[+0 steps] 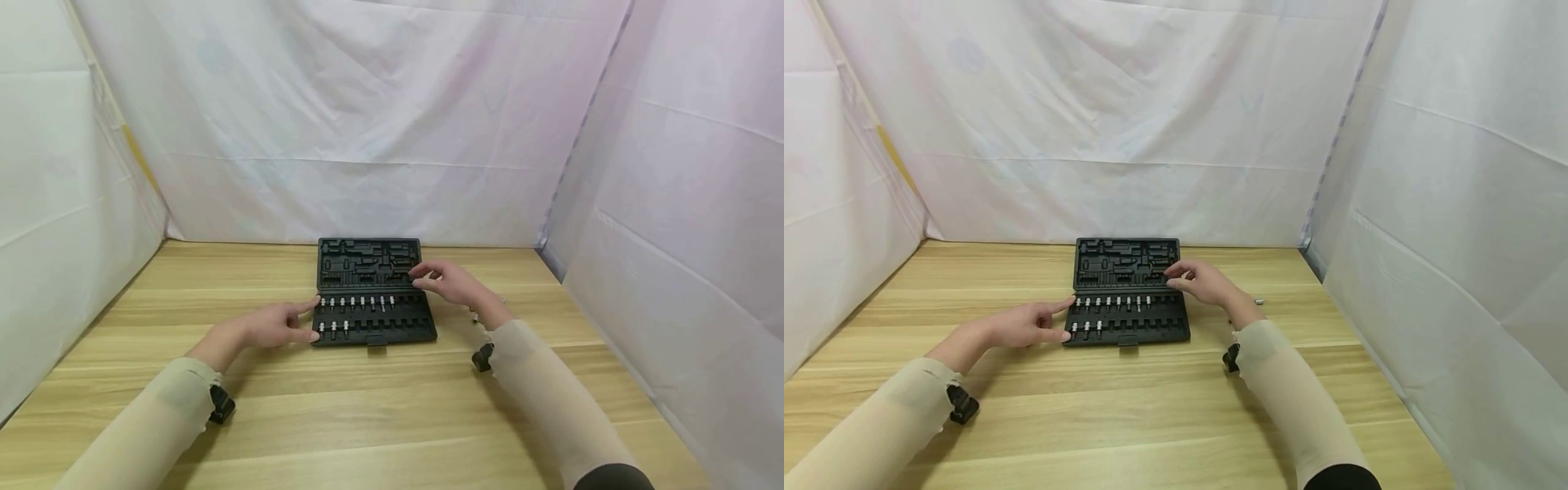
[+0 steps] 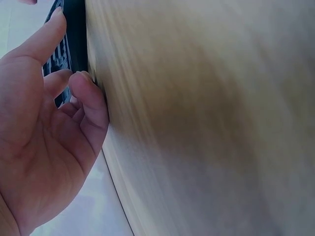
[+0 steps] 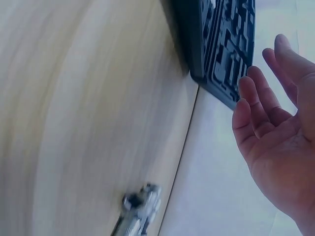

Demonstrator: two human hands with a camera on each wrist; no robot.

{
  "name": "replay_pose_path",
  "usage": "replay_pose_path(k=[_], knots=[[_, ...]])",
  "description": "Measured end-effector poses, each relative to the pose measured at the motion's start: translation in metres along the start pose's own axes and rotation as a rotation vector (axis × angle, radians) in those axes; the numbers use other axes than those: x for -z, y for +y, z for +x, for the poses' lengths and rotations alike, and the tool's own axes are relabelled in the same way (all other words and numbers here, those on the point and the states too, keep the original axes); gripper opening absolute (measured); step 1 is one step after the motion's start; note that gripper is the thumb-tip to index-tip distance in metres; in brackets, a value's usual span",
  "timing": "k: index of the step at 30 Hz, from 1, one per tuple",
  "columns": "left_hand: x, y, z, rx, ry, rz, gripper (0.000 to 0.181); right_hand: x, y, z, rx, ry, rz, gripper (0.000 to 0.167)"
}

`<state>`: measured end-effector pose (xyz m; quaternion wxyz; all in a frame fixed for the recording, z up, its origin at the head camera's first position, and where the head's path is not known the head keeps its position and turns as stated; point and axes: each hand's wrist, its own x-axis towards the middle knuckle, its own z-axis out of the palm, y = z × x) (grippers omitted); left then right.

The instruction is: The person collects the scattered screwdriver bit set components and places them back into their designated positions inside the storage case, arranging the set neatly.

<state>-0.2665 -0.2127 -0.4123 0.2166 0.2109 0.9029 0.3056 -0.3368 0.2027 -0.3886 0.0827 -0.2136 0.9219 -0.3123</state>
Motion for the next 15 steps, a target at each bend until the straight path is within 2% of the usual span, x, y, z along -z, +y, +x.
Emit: replay_pose_path(k=[15], knots=[[0.000, 0.002, -0.002, 0.012, -0.001, -0.002, 0.094, 0.021, 0.034, -0.033, -0.027, 0.025, -0.031, 0.045]])
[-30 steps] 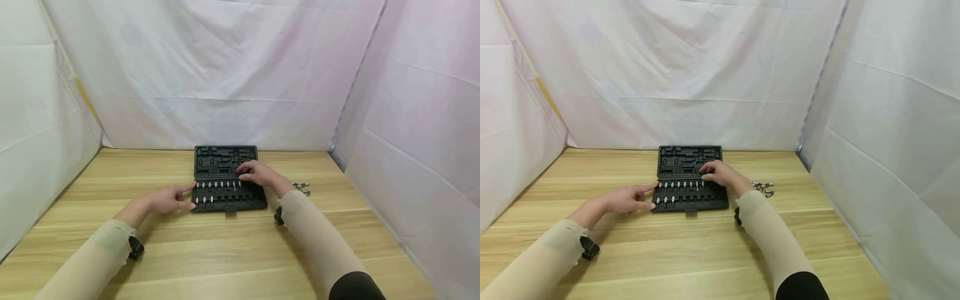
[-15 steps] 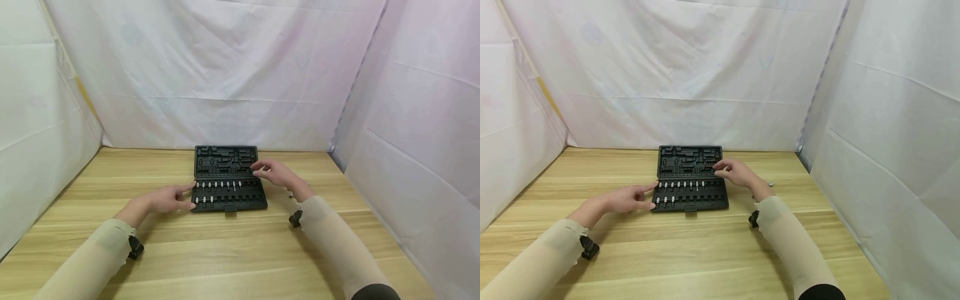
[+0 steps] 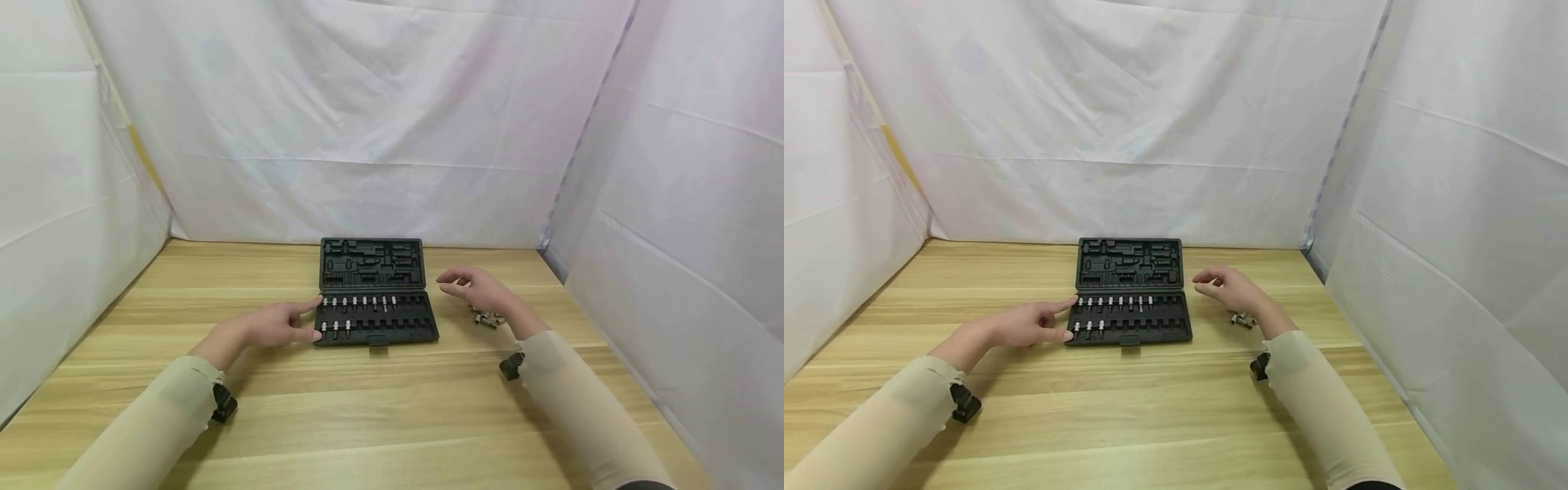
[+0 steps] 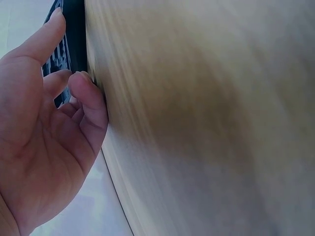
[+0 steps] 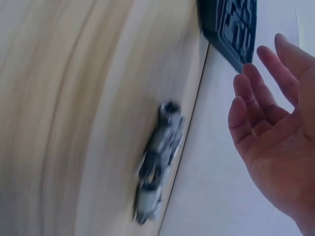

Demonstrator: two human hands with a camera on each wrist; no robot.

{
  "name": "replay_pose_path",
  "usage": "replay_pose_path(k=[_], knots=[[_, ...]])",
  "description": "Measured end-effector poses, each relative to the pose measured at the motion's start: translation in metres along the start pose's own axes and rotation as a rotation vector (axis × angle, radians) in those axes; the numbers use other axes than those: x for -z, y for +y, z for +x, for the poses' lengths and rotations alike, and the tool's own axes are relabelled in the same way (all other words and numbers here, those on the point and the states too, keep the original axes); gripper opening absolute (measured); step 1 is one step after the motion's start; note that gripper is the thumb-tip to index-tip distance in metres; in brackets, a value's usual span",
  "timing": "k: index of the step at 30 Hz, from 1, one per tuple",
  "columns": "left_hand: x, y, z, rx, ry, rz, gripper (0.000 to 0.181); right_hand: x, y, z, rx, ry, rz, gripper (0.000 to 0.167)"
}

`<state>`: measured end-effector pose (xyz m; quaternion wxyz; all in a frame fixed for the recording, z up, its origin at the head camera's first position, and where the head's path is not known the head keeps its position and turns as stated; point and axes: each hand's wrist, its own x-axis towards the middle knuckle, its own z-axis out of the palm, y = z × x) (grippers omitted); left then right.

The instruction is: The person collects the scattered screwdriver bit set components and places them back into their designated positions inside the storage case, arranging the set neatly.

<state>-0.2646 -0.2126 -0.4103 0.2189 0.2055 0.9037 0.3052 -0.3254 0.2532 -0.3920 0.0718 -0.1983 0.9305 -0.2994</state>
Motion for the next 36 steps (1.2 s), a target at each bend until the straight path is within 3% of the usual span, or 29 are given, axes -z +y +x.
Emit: replay_pose_path(k=[14, 26, 36], knots=[[0.000, 0.002, 0.000, 0.012, 0.000, 0.002, 0.094, 0.033, 0.046, -0.023, -0.049, 0.069, -0.029, 0.042], [-0.002, -0.003, 0.001, -0.003, 0.007, -0.007, 0.095, 0.047, 0.075, -0.041, -0.127, 0.125, -0.009, 0.043], [-0.001, 0.000, -0.001, 0.002, 0.009, -0.001, 0.093, 0.054, 0.104, -0.053, -0.171, 0.126, -0.015, 0.043]])
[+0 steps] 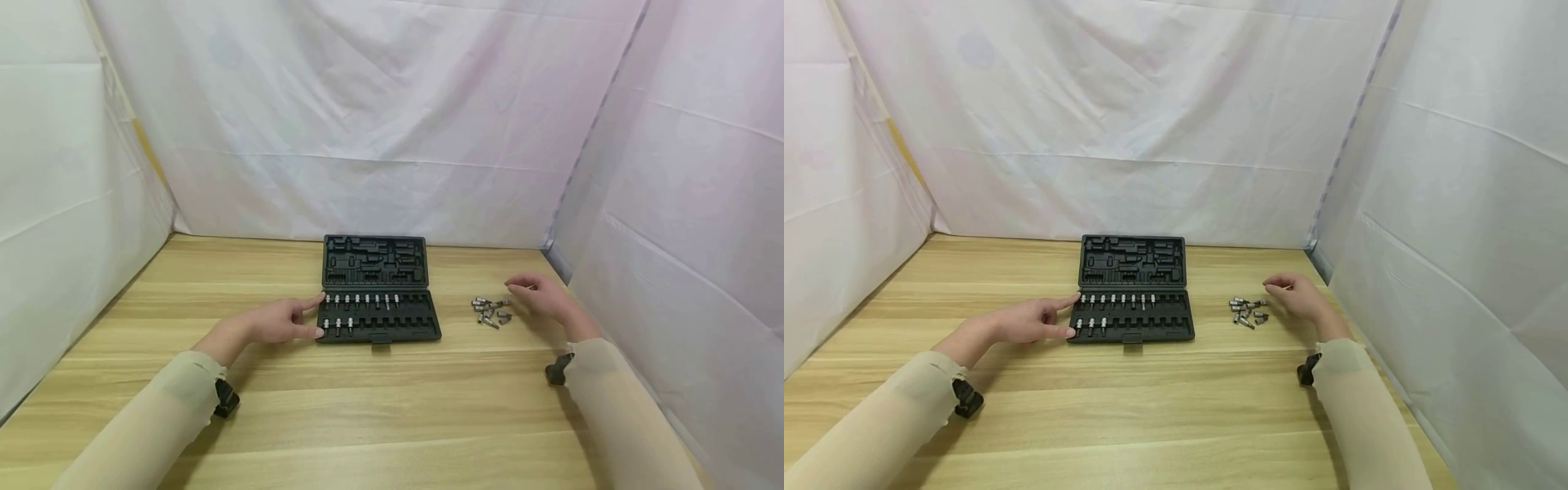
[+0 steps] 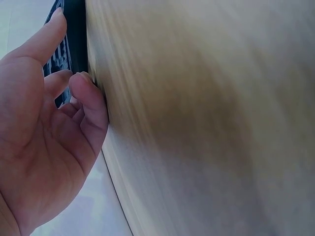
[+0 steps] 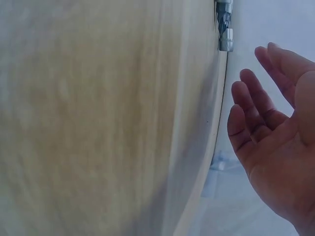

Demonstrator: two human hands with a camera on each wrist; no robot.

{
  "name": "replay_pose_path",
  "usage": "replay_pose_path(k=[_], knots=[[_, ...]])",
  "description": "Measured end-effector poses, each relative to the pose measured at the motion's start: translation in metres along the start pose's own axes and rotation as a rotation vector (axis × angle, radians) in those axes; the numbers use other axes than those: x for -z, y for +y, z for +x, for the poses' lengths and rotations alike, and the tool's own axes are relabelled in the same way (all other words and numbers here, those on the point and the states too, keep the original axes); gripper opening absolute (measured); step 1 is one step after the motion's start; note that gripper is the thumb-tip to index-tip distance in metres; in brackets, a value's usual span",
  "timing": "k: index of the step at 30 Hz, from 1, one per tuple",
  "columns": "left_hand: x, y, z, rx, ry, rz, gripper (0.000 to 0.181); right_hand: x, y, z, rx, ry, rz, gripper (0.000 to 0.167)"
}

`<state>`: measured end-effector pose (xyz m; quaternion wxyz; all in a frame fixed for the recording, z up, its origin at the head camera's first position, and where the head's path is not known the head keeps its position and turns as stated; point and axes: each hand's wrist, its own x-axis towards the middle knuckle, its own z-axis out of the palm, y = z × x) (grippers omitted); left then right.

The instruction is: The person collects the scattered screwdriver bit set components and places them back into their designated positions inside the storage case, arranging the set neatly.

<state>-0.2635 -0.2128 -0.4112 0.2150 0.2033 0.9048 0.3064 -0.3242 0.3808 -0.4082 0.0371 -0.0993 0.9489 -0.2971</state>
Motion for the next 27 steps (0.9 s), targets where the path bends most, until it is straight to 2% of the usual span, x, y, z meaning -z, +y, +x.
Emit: replay_pose_path(k=[7, 18, 23, 27], knots=[[0.0009, 0.0007, -0.0002, -0.007, 0.002, 0.017, 0.095, 0.0026, 0.0054, -0.0021, -0.013, -0.026, -0.011, 0.039], [0.0004, 0.0000, -0.0007, -0.010, -0.005, 0.013, 0.095, 0.0033, 0.0001, -0.0009, -0.012, -0.141, -0.064, 0.036], [0.0001, -0.0010, -0.0001, -0.011, -0.008, -0.011, 0.095, 0.0031, -0.0020, 0.0007, -0.002, -0.147, -0.108, 0.034], [0.0005, -0.0005, -0.0002, -0.012, -0.001, 0.014, 0.094, 0.0020, -0.0005, 0.0032, -0.005, -0.136, -0.143, 0.030]])
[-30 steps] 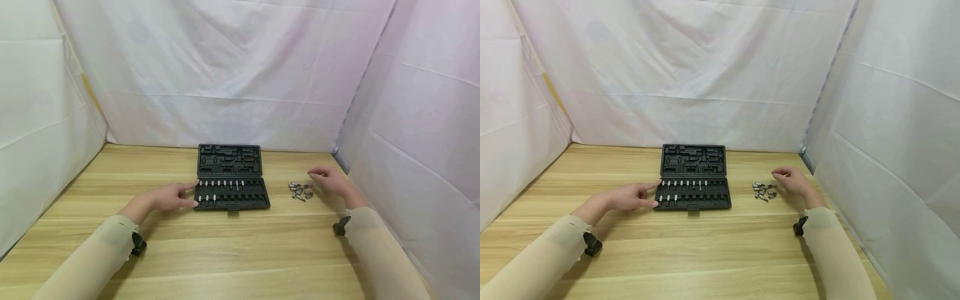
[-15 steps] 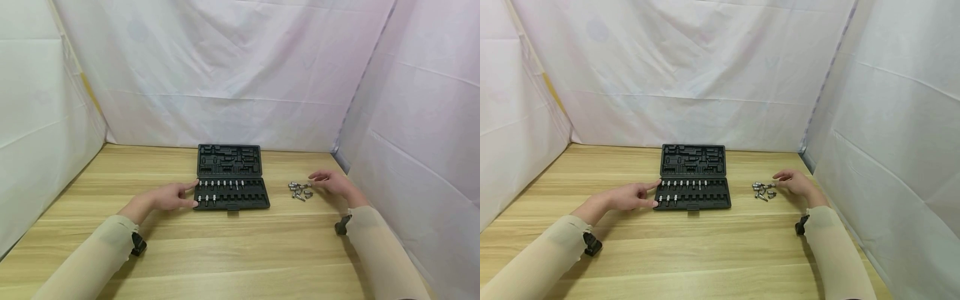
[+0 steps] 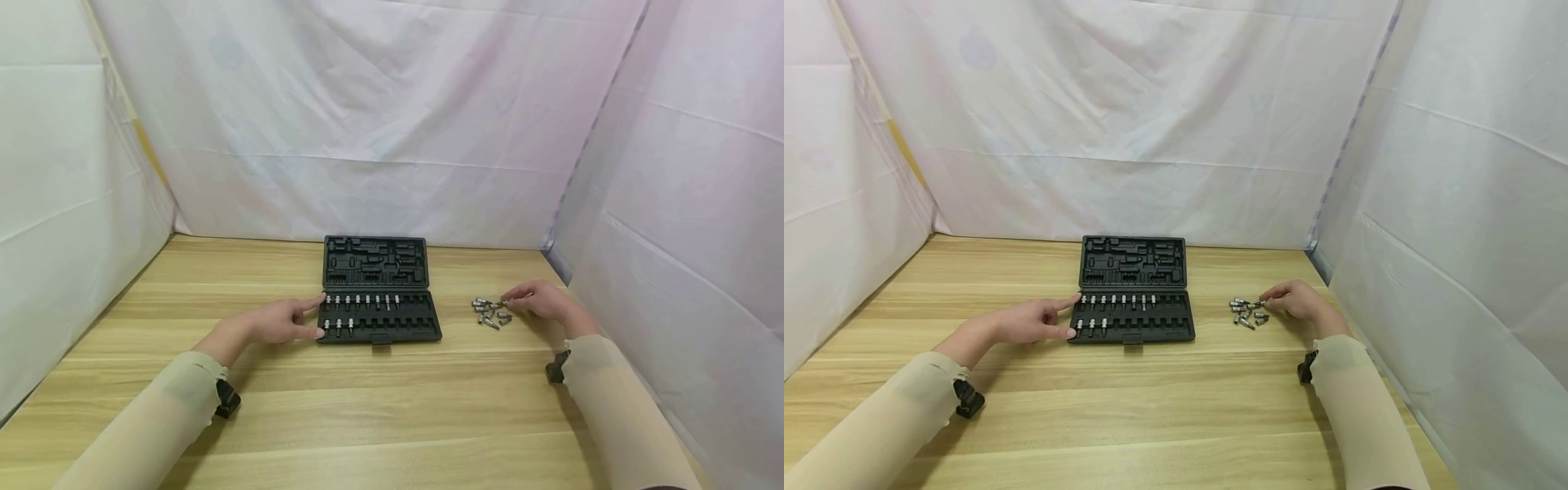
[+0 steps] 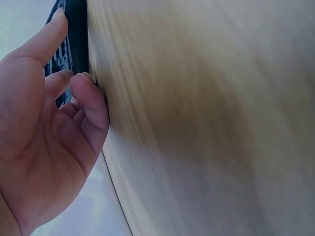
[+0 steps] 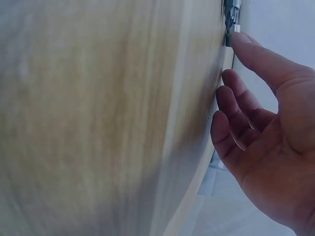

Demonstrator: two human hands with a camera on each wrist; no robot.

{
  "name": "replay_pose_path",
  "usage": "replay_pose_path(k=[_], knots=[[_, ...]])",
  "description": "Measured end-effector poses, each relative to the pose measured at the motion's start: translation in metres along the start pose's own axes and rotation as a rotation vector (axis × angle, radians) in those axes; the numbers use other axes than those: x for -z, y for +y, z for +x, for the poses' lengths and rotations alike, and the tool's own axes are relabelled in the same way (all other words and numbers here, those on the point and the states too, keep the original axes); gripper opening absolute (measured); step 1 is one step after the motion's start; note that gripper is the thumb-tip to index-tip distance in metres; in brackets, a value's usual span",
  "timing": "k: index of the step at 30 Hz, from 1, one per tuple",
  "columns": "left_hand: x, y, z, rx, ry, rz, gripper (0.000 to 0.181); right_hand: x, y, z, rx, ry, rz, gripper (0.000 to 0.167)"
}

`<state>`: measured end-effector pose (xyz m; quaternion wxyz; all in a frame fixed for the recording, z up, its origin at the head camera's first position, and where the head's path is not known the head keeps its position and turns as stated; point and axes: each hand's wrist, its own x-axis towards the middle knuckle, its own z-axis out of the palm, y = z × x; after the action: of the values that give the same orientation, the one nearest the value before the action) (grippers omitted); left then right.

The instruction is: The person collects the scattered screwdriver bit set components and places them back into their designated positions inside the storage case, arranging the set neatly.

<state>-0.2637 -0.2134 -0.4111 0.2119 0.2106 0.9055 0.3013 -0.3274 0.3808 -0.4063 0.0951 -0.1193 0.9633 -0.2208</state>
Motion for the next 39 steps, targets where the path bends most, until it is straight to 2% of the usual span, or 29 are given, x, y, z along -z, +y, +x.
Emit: replay_pose_path(k=[6, 13, 19, 27, 34, 39], knots=[[0.000, -0.001, 0.001, -0.008, 0.009, 0.049, 0.095, -0.001, 0.003, 0.001, -0.018, 0.014, -0.023, 0.030], [0.000, -0.001, 0.000, -0.005, 0.007, 0.036, 0.094, -0.001, 0.009, 0.000, -0.047, 0.051, -0.004, 0.025], [0.000, 0.001, -0.001, 0.008, 0.002, 0.031, 0.094, -0.001, 0.011, -0.002, -0.042, 0.096, 0.002, 0.023], [0.000, 0.001, -0.001, 0.017, -0.004, 0.011, 0.095, 0.001, -0.002, -0.001, -0.084, 0.143, 0.152, 0.030], [0.000, -0.001, 0.001, 0.014, 0.001, 0.022, 0.095, -0.002, -0.022, 0.006, -0.018, 0.178, 0.200, 0.035], [0.000, -0.001, 0.001, 0.011, 0.000, 0.021, 0.095, -0.006, -0.037, 0.008, -0.021, 0.145, 0.316, 0.043]])
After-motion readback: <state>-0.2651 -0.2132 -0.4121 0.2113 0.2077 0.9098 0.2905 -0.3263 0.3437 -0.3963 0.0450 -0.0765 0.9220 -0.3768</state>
